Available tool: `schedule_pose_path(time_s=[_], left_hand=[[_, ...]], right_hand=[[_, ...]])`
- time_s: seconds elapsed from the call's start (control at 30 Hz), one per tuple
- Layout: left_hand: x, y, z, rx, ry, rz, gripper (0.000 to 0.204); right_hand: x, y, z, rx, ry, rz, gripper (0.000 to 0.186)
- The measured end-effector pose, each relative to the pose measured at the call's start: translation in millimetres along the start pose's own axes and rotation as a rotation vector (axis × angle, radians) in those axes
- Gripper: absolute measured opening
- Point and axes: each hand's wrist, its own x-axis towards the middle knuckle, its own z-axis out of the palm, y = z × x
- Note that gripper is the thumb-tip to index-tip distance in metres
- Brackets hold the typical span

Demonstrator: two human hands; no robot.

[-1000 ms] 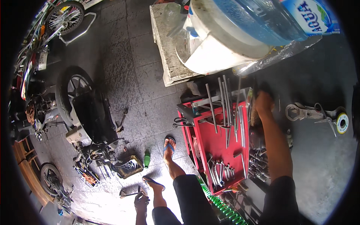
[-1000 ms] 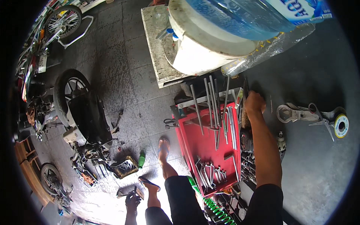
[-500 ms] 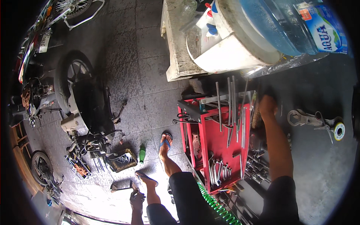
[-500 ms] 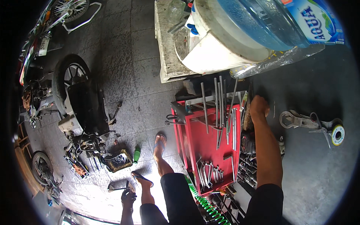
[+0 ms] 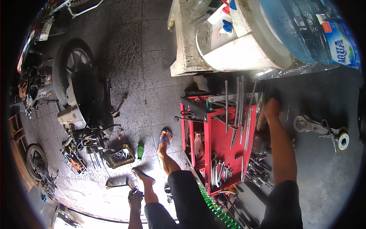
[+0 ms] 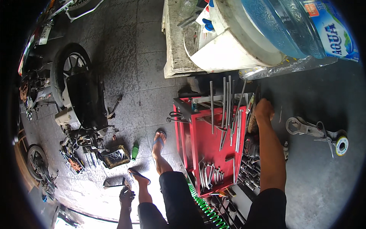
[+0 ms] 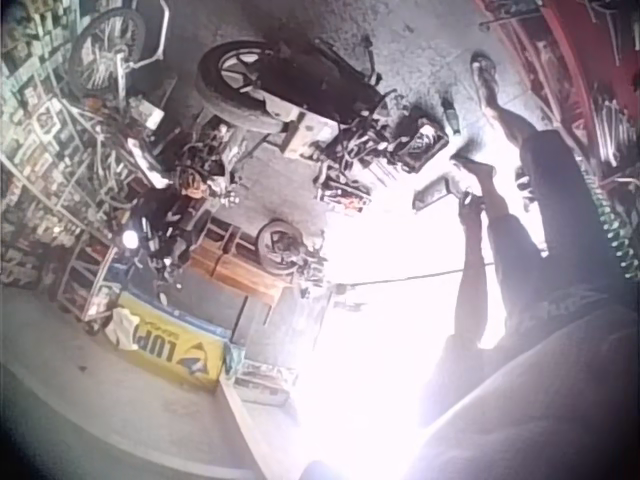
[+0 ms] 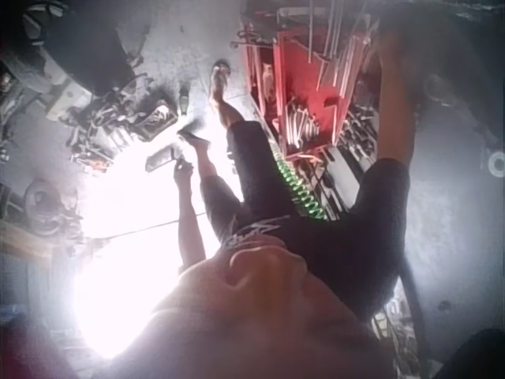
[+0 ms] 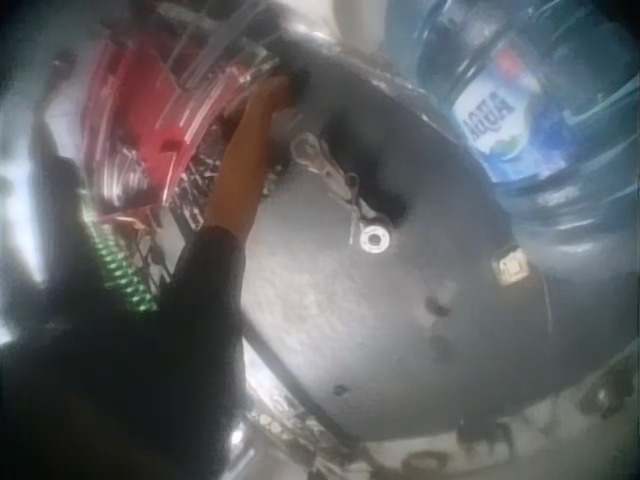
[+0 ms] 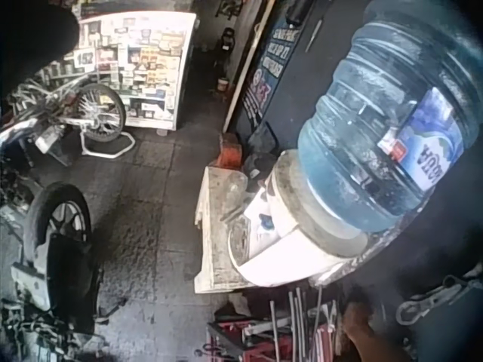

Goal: The person removes components from a motorcycle engine block, handles a gasket and small metal parts, and pours liquid from a green bottle onto the engine components.

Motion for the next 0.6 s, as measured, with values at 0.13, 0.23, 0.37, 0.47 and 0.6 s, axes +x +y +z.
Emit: schedule_pose_path(time_s=[0.13, 0.23, 0.37, 0.47, 0.6], left_hand=[[6.5, -5.7, -2.1, 0.02, 0.002, 0.011, 0.042], [6.6, -0.5, 2.5, 0.022, -0.007, 0.007, 0.04], [4.9, -4.6, 9.3, -0.001, -0.014, 0.03, 0.038], [5.5, -6.9, 11.9, -0.01, -0.031, 0.02, 0.045], [11.6, -4.3, 12.0, -0.002, -0.047, 0.017, 0.046]], right_hand=[[13.8, 8.6, 12.0, 0.068, -0.009, 0.074, 0.02], [36.4, 35.9, 36.2, 0.205, -0.085, -0.051, 0.02], [35.6, 29.6, 28.8, 0.247, -0.137, -0.108, 0.02], [41.2, 36.2, 36.6, 0.267, -0.141, -0.124, 0.018], [38.5, 46.1, 41.4, 0.309, -0.111, -0.138, 0.014]])
